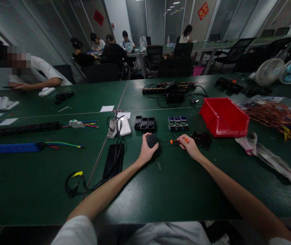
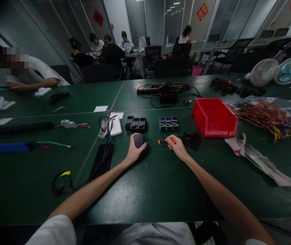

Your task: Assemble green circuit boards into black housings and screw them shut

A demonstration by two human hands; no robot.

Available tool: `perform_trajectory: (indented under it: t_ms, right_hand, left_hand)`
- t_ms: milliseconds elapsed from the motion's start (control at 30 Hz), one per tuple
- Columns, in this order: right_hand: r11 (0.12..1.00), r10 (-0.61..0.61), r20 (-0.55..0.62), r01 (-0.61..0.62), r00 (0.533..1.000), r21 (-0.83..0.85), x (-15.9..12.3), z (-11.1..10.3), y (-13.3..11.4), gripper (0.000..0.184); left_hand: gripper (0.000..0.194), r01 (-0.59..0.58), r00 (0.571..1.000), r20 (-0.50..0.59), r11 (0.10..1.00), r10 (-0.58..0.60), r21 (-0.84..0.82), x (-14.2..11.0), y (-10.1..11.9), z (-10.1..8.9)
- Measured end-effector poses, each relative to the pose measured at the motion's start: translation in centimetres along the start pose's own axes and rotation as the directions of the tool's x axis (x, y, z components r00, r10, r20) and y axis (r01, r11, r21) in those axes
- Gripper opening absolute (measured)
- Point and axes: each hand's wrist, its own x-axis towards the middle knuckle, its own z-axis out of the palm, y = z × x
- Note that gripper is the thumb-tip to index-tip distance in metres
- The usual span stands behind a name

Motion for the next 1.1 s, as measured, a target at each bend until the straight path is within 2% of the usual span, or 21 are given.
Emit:
perform_trajectory:
  t_ms: [267, 867, 1100]
  right_hand:
    - [1.000, -0.014, 0.004, 0.014, 1.000, -0.026, -0.24, 0.03, -0.53, 0.028]
    - [0.999, -0.049, -0.002, 0.049, 0.999, -0.009, -0.05, -0.09, -0.06, 0.026]
    - [0.998, -0.052, -0.037, 0.052, 0.998, -0.019, 0.04, -0.11, 0.47, 0.027]
  left_hand:
    - [0.049, 0.008, 1.000, 0.025, 1.000, -0.008, -0.001, 0.05, -0.29, -0.13]
    - [0.049, 0.003, 1.000, 0.015, 1.000, -0.003, -0.011, 0.06, -0.27, -0.22]
    - [0.050, 0.011, 1.000, 0.014, 1.000, -0.011, -0.006, 0.13, -0.27, -0.22]
